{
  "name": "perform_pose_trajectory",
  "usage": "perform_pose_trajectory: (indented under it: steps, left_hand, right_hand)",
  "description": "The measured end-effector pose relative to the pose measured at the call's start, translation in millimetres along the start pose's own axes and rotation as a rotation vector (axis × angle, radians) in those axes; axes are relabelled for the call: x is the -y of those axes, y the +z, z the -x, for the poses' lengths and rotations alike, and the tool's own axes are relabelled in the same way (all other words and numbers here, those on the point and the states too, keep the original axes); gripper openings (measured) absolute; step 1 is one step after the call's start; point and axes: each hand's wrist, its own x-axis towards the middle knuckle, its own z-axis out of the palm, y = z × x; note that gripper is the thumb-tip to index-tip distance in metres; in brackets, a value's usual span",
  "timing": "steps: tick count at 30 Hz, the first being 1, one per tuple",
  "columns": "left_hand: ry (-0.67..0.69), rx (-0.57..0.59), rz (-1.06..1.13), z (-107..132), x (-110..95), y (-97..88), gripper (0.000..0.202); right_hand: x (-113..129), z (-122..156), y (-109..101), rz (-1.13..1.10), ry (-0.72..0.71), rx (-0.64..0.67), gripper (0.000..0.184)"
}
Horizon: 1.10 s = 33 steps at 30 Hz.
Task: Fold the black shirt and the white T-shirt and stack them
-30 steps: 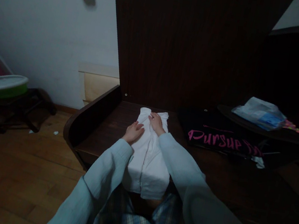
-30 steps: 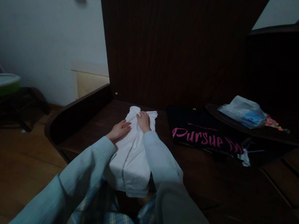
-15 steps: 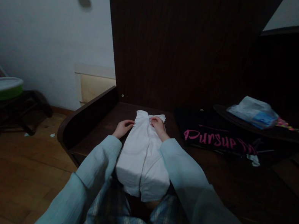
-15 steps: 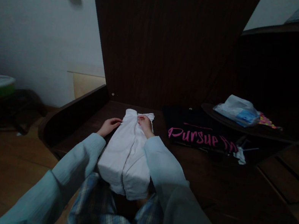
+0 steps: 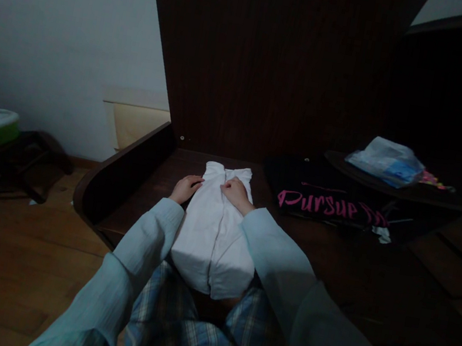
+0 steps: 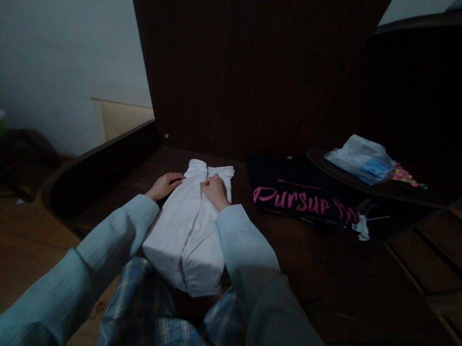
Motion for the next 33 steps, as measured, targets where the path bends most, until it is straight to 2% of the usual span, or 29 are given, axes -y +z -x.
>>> perform_pose_trajectory:
  steps: [5, 10, 18, 25, 33]
  left_hand:
    - [0.013, -0.002, -0.021, -0.2, -1.4, 0.9, 0.026]
    - [0.012, -0.004, -0.066, 1.4, -6.2, -0.3, 0.028]
    - [0.016, -0.015, -0.081, 2.0, -8.5, -1.1, 0.028]
    - [-0.025, -0.033, -0.077, 2.7, -13.2, -2.7, 0.028]
    - [-0.011, -0.015, -0.205, 5.8, -19.7, -4.8, 0.030]
  right_hand:
    - [-0.4, 0.4, 1.0, 0.088, -0.029, 0.011, 0.012]
    - [-6.2, -3.2, 1.6, 0.021, -0.080, 0.054, 0.013]
    - [-8.2, -4.9, 0.8, -0.167, -0.012, 0.036, 0.007]
    - [-13.0, -6.4, -1.1, -0.206, 0.032, -0.009, 0.008]
    - [-9.9, -3.3, 2.5, -0.158, 0.021, -0.051, 0.011]
